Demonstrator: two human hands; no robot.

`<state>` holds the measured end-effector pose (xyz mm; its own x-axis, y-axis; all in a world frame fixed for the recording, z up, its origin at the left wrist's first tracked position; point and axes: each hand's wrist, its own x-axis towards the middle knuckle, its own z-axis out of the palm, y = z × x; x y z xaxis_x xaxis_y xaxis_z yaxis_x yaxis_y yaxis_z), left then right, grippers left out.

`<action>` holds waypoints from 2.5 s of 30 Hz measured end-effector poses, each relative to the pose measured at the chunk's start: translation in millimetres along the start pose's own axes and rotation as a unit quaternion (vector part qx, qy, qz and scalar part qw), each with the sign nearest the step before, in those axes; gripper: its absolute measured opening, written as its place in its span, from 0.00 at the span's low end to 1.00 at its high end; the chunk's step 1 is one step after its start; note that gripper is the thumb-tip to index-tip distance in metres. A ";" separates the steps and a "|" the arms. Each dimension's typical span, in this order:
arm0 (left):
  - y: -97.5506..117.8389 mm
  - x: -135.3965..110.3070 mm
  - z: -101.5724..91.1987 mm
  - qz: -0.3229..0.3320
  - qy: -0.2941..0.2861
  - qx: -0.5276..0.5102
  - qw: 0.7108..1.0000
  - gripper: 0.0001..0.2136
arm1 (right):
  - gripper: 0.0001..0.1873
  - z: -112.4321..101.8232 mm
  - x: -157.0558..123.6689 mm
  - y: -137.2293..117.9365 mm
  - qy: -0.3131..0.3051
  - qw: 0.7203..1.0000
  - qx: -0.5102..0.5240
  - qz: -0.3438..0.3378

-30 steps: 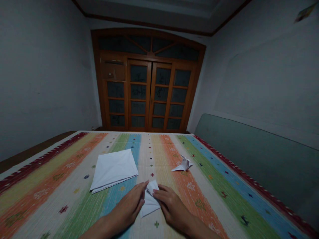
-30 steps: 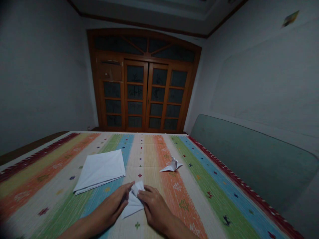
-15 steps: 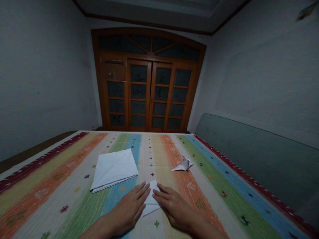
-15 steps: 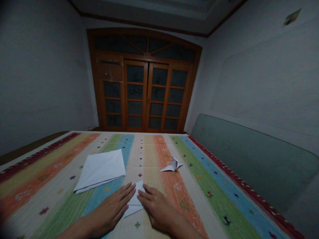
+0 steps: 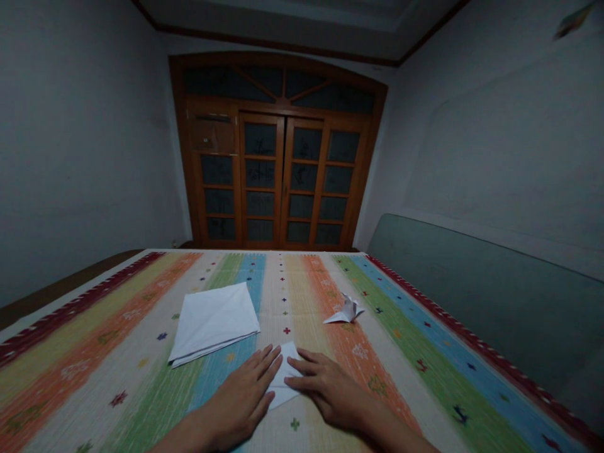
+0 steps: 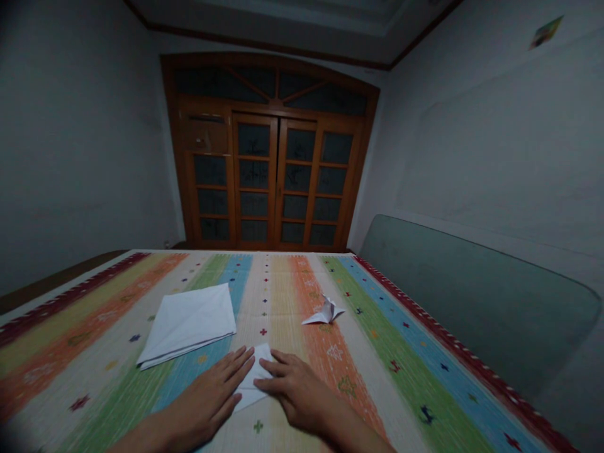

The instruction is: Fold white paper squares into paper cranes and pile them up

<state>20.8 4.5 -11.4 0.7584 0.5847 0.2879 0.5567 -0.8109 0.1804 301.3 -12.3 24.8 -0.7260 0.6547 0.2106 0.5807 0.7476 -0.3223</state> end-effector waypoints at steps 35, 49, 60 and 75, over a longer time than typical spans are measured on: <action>15.7 8.3 -15.0 0.031 0.080 -0.043 0.995 0.19 | 0.20 7.9 -2.6 15.4 0.139 0.990 0.002 0.009; 3.1 4.1 -2.4 -0.003 0.070 -0.061 0.996 0.20 | 0.21 6.2 -3.2 14.4 0.085 0.996 -0.001 0.022; 15.9 -3.0 -24.4 -0.025 0.029 -0.101 0.994 0.12 | 0.09 13.6 3.0 16.1 0.123 0.990 -0.049 -0.044; 16.3 3.2 -24.6 -0.002 0.027 -0.098 0.995 0.10 | 0.06 25.3 5.5 13.6 0.196 0.975 0.035 -0.096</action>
<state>24.0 -7.4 15.6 0.7339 0.5897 0.3370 0.4781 -0.8010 0.3603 295.9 -1.4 -1.8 -0.6139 0.5061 0.6059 0.4110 0.8602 -0.3020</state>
